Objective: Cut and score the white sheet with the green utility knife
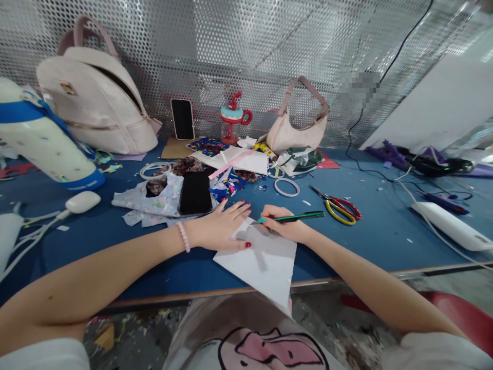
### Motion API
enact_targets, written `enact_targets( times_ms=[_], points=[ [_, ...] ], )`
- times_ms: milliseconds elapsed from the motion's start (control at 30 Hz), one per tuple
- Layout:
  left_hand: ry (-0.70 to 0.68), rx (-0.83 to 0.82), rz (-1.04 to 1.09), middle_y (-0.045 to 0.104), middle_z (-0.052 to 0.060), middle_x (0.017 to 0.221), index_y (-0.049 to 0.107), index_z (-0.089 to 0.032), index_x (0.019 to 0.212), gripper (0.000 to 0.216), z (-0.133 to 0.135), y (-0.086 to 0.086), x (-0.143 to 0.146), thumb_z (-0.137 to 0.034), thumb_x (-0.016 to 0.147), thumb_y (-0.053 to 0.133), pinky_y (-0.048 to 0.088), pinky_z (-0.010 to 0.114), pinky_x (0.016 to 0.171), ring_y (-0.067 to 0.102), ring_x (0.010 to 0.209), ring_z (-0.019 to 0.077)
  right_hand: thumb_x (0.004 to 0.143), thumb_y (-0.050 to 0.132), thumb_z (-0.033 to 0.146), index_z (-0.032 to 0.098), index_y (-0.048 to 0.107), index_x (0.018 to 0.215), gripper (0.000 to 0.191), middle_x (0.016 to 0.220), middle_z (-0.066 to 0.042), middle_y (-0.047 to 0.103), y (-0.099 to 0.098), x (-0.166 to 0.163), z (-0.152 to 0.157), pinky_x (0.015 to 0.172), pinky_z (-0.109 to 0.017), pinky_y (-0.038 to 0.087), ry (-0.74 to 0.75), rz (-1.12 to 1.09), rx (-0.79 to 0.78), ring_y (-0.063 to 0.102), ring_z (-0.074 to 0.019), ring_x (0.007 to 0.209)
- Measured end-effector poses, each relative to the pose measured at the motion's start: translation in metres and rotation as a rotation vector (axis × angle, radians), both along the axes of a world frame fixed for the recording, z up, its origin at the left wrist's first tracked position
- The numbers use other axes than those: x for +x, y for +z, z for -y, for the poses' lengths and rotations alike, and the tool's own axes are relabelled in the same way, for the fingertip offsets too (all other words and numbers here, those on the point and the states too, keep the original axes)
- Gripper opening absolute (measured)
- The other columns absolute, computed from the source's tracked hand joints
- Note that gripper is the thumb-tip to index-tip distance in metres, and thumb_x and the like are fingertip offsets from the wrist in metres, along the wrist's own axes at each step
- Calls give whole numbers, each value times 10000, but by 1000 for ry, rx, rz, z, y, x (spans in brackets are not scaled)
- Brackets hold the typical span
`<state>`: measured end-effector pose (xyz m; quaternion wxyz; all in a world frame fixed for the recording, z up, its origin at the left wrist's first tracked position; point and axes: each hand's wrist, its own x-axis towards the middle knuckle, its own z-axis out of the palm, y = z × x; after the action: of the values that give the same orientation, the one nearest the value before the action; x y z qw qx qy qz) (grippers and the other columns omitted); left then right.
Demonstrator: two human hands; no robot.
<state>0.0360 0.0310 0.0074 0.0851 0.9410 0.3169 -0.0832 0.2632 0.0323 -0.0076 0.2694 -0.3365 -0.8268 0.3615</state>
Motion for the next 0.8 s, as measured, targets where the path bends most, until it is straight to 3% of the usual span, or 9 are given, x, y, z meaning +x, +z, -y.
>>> enact_targets(
  times_ms=[100, 233, 300, 400, 467, 533, 600, 700, 800],
  points=[
    [-24, 7, 20, 56, 145, 1574, 150, -84, 1507, 839, -4, -1, -2, -633, 907, 356, 51, 584, 1137, 16, 1461, 318, 941, 469, 369, 184, 502, 677, 324, 613, 27, 553, -2, 2, 0, 523, -226, 345, 5, -18, -26, 417, -81, 503],
    [-163, 50, 67, 176, 128, 1566, 214, -132, 1501, 815, -13, -2, -6, -652, 897, 386, 90, 545, 1137, 55, 1457, 326, 945, 469, 442, 189, 481, 732, 331, 612, 25, 565, -7, 4, -1, 542, -229, 363, 25, -140, -104, 459, -90, 532],
    [-190, 136, 91, 237, 147, 1548, 267, -139, 1483, 837, -15, -1, -8, -680, 866, 432, 137, 499, 1130, 137, 1440, 330, 935, 481, 475, 190, 463, 750, 340, 603, 22, 575, -8, 6, -1, 537, -229, 368, 56, -180, -185, 479, -92, 531],
    [-80, 343, 127, 432, 192, 1407, 440, -118, 1371, 835, -9, 6, -8, -714, 793, 528, 302, 448, 1026, 378, 1292, 344, 907, 514, 519, 186, 447, 764, 368, 567, 26, 573, -6, 10, -1, 492, -221, 350, 149, -206, -330, 478, -88, 487],
    [13, 427, 104, 556, 166, 1199, 582, -122, 1193, 639, -2, 11, -5, -634, 812, 585, 393, 403, 887, 498, 1113, 321, 901, 518, 531, 176, 461, 781, 380, 538, 35, 562, -3, 13, 0, 470, -217, 339, 253, -215, -429, 472, -84, 456],
    [60, 416, 53, 588, 124, 1043, 645, -128, 1011, 368, 6, 14, 0, -468, 879, 598, 420, 363, 797, 533, 1005, 284, 908, 515, 522, 164, 482, 800, 376, 521, 41, 556, -1, 16, 1, 456, -214, 331, 368, -217, -520, 463, -80, 429],
    [44, 388, 30, 591, 112, 981, 639, -109, 995, 247, 14, 12, 5, -332, 927, 556, 435, 352, 768, 543, 945, 257, 917, 514, 502, 161, 492, 810, 359, 518, 45, 553, -1, 18, 1, 449, -211, 328, 427, -257, -557, 458, -77, 415],
    [-1, 366, 55, 588, 122, 989, 612, -87, 1058, 191, 22, 7, 11, -160, 948, 473, 460, 360, 779, 549, 912, 233, 923, 516, 483, 173, 491, 815, 329, 555, 44, 571, -3, 19, -3, 494, -222, 368, 315, -422, -460, 498, -86, 461],
    [58, 324, 113, 581, 153, 1068, 602, -77, 1094, 241, 31, 5, 13, -228, 944, 490, 477, 398, 835, 545, 1004, 266, 922, 521, 483, 188, 489, 823, 313, 595, 44, 595, -6, 18, -9, 605, -256, 435, 140, -522, -316, 558, -102, 546]
  ],
)
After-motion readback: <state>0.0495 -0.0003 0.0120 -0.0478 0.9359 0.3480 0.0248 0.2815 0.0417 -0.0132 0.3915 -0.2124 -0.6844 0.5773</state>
